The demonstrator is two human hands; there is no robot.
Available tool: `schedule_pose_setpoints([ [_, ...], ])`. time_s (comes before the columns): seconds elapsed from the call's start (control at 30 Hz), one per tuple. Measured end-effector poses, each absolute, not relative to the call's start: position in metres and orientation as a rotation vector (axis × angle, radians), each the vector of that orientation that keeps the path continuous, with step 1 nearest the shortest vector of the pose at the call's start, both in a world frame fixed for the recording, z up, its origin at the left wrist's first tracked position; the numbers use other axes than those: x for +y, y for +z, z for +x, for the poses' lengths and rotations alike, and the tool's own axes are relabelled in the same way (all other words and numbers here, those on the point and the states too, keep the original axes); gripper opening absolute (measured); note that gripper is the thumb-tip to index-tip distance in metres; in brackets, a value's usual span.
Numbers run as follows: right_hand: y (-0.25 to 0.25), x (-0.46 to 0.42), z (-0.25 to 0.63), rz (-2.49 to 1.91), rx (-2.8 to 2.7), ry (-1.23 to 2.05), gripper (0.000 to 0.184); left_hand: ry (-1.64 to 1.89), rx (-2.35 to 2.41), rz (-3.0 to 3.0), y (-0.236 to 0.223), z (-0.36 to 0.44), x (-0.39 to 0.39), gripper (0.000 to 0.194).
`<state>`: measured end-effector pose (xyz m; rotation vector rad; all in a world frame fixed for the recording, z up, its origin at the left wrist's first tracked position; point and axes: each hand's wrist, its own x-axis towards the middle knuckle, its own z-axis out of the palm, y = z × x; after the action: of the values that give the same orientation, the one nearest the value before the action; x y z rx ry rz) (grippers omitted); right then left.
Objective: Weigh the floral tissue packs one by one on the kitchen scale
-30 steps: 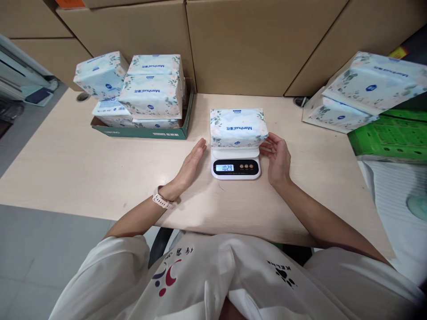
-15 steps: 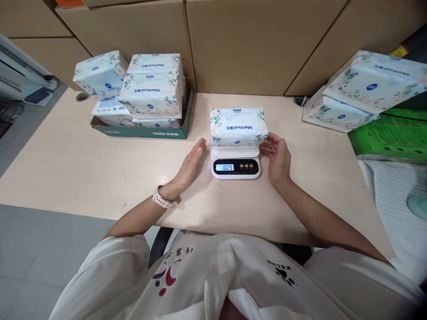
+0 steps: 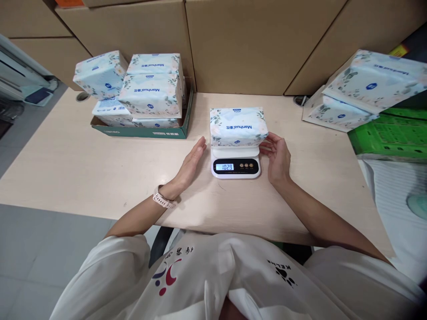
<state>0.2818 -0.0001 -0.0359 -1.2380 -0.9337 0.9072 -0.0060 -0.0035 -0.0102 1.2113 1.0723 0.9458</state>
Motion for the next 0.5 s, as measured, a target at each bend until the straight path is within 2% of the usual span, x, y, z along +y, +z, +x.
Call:
schedule_pose_setpoints([
  [0.5,-0.0391,0.0001,0.2828,-1.253,-1.006,0.842,0.061,0.937,1.055,1.322,-0.0146,-0.0086,-0.0006,0.074],
])
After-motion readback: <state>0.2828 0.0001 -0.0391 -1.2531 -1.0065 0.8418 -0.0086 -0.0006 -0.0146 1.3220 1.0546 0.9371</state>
